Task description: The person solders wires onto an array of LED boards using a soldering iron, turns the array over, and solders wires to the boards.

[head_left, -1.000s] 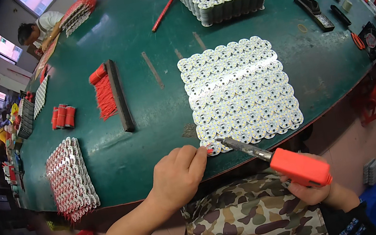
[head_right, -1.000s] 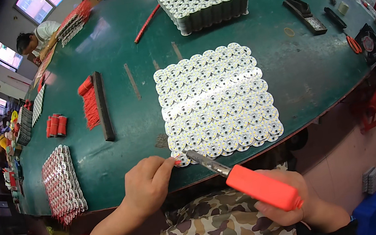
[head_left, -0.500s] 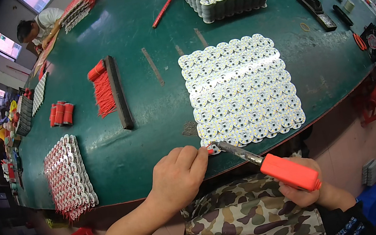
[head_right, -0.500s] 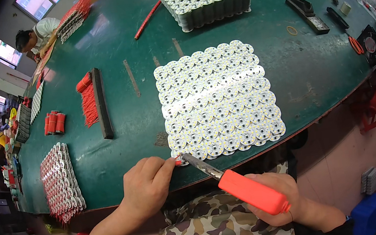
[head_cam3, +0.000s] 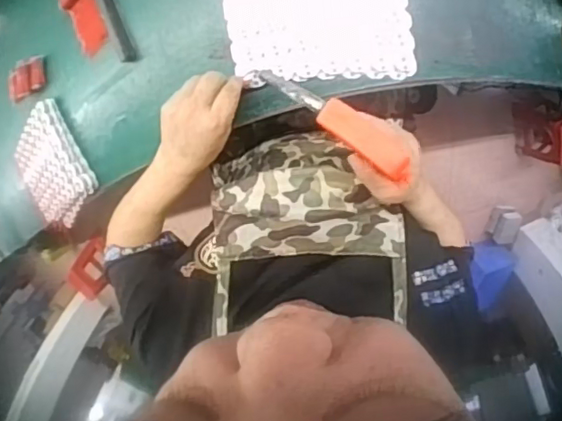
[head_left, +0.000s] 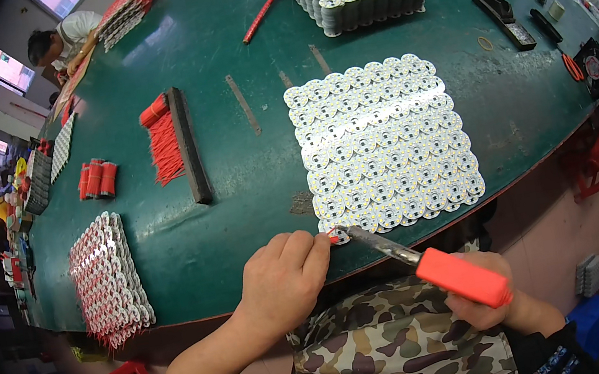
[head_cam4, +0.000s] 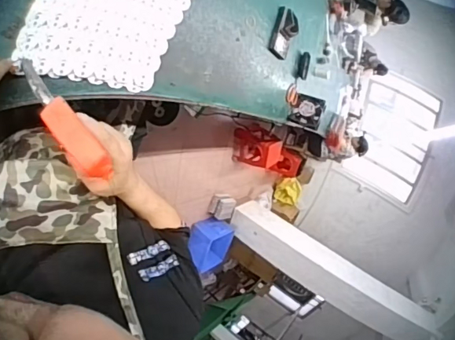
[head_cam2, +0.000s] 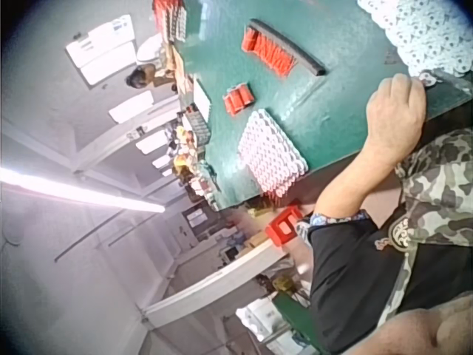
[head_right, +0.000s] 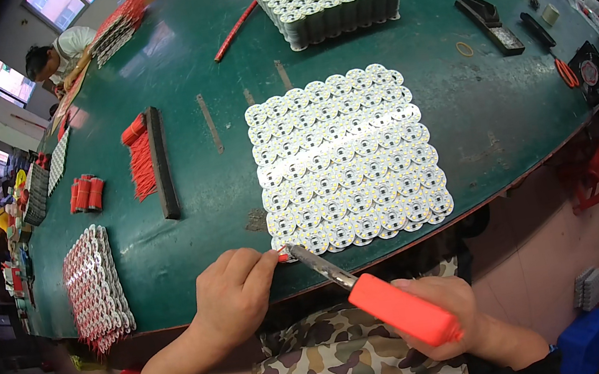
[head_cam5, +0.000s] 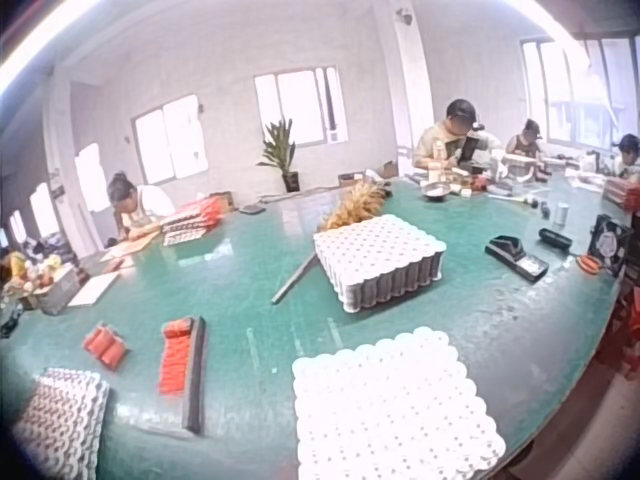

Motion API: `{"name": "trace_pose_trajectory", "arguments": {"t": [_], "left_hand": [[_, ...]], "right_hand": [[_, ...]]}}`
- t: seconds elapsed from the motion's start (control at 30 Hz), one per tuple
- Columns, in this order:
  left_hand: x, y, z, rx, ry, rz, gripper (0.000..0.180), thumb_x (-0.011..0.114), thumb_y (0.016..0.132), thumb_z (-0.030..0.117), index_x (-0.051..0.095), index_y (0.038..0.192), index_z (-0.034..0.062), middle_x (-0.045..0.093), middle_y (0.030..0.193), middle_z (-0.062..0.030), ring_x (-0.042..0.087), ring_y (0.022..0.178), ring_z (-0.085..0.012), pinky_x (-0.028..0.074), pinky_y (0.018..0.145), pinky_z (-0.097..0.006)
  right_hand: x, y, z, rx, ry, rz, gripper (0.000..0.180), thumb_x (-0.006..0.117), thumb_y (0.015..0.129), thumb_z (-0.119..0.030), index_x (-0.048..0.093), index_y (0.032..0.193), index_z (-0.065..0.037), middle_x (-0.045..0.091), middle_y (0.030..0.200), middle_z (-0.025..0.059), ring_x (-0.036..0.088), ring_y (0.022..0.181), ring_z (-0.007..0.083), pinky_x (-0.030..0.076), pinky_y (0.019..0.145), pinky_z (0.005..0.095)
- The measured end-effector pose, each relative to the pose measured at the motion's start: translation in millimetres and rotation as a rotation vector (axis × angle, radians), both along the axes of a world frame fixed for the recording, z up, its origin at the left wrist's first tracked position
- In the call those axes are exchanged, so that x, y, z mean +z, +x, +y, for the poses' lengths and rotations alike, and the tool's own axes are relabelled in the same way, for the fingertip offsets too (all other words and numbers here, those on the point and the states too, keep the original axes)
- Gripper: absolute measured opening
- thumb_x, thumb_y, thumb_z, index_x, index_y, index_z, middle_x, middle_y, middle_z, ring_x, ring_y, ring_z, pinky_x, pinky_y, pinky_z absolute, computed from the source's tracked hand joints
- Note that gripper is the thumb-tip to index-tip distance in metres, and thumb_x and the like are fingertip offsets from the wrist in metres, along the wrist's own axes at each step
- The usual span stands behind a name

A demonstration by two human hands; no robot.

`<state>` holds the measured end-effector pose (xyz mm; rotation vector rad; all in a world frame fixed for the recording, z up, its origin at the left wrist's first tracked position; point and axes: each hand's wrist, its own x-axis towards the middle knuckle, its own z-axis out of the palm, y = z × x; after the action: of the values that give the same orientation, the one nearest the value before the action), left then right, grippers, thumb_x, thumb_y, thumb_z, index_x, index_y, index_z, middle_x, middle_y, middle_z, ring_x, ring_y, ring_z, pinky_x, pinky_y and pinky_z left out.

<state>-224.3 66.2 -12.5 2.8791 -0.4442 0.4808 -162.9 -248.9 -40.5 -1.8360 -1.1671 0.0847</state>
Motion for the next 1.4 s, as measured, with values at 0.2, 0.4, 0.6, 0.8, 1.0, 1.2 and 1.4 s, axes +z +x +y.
{"name": "trace_pose_trajectory", "arguments": {"t": [0.2, 0.4, 0.6, 0.8, 1.0, 1.2, 1.4], "left_hand": [[-1.1, -0.3, -1.0, 0.005, -0.003, -0.011, 0.026, 0.069, 0.076, 0.005, 0.070, 0.102, 0.0024, 0.056, 0.078, -0.0051, 0.059, 0.067, -0.0222, 0.049, 0.057, -0.035], [-1.4, -0.9, -0.3, 0.032, -0.058, 0.000, 0.026, 0.068, 0.076, 0.002, 0.070, 0.102, 0.0032, 0.061, 0.083, -0.0061, 0.062, 0.070, -0.0242, 0.051, 0.058, -0.036], [9.4, -2.4, -1.2, 0.045, -0.137, -0.014, 0.024, 0.069, 0.075, 0.000, 0.071, 0.099, 0.0040, 0.066, 0.087, -0.0071, 0.064, 0.072, -0.0265, 0.051, 0.059, -0.038], [6.6, -2.8, -4.6, -0.011, -0.069, -0.032, 0.020, 0.070, 0.076, 0.003, 0.071, 0.096, 0.0033, 0.064, 0.084, -0.0069, 0.063, 0.069, -0.0255, 0.050, 0.057, -0.037], [1.4, -0.8, -9.1, -0.032, -0.040, -0.022, 0.022, 0.071, 0.076, 0.004, 0.070, 0.098, 0.0029, 0.061, 0.080, -0.0060, 0.062, 0.068, -0.0244, 0.050, 0.058, -0.037], [0.3, -0.2, -11.8, -0.010, -0.017, -0.010, 0.024, 0.070, 0.075, 0.003, 0.070, 0.099, 0.0029, 0.060, 0.080, -0.0058, 0.062, 0.068, -0.0241, 0.049, 0.058, -0.037], [2.0, -0.3, -11.4, 0.014, -0.048, -0.034, 0.026, 0.070, 0.075, 0.002, 0.070, 0.100, 0.0031, 0.062, 0.083, -0.0067, 0.062, 0.069, -0.0247, 0.050, 0.059, -0.037]], "right_hand": [[5.7, -3.6, -7.8, -0.089, -0.075, -0.103, 0.065, 0.082, 0.069, -0.010, 0.059, 0.127, 0.006, 0.073, 0.110, 0.0181, 0.073, 0.080, 0.0299, 0.057, 0.069, 0.0362], [-0.4, -4.4, -8.8, -0.095, -0.066, -0.106, 0.064, 0.082, 0.070, -0.010, 0.059, 0.127, 0.005, 0.073, 0.111, 0.0183, 0.073, 0.080, 0.0302, 0.057, 0.069, 0.0358], [-6.3, -4.2, -15.8, -0.063, -0.029, -0.008, 0.064, 0.082, 0.070, -0.010, 0.058, 0.128, 0.006, 0.073, 0.110, 0.0182, 0.073, 0.083, 0.0304, 0.058, 0.072, 0.0366], [-4.0, -9.0, -19.9, -0.074, -0.073, 0.022, 0.065, 0.082, 0.071, -0.010, 0.057, 0.128, 0.006, 0.073, 0.111, 0.0189, 0.074, 0.085, 0.0312, 0.058, 0.075, 0.0378], [-4.3, -6.2, -16.7, -0.033, -0.058, 0.080, 0.065, 0.083, 0.071, -0.008, 0.057, 0.129, 0.006, 0.073, 0.109, 0.0189, 0.074, 0.083, 0.0307, 0.058, 0.073, 0.0379], [-1.8, -5.7, -11.3, -0.050, -0.039, -0.023, 0.063, 0.083, 0.072, -0.009, 0.057, 0.128, 0.006, 0.074, 0.106, 0.0195, 0.075, 0.078, 0.0301, 0.057, 0.067, 0.0360], [-5.1, -5.6, -14.3, -0.047, -0.032, -0.014, 0.063, 0.083, 0.072, -0.010, 0.057, 0.127, 0.006, 0.074, 0.107, 0.0198, 0.074, 0.078, 0.0300, 0.056, 0.066, 0.0354]]}}
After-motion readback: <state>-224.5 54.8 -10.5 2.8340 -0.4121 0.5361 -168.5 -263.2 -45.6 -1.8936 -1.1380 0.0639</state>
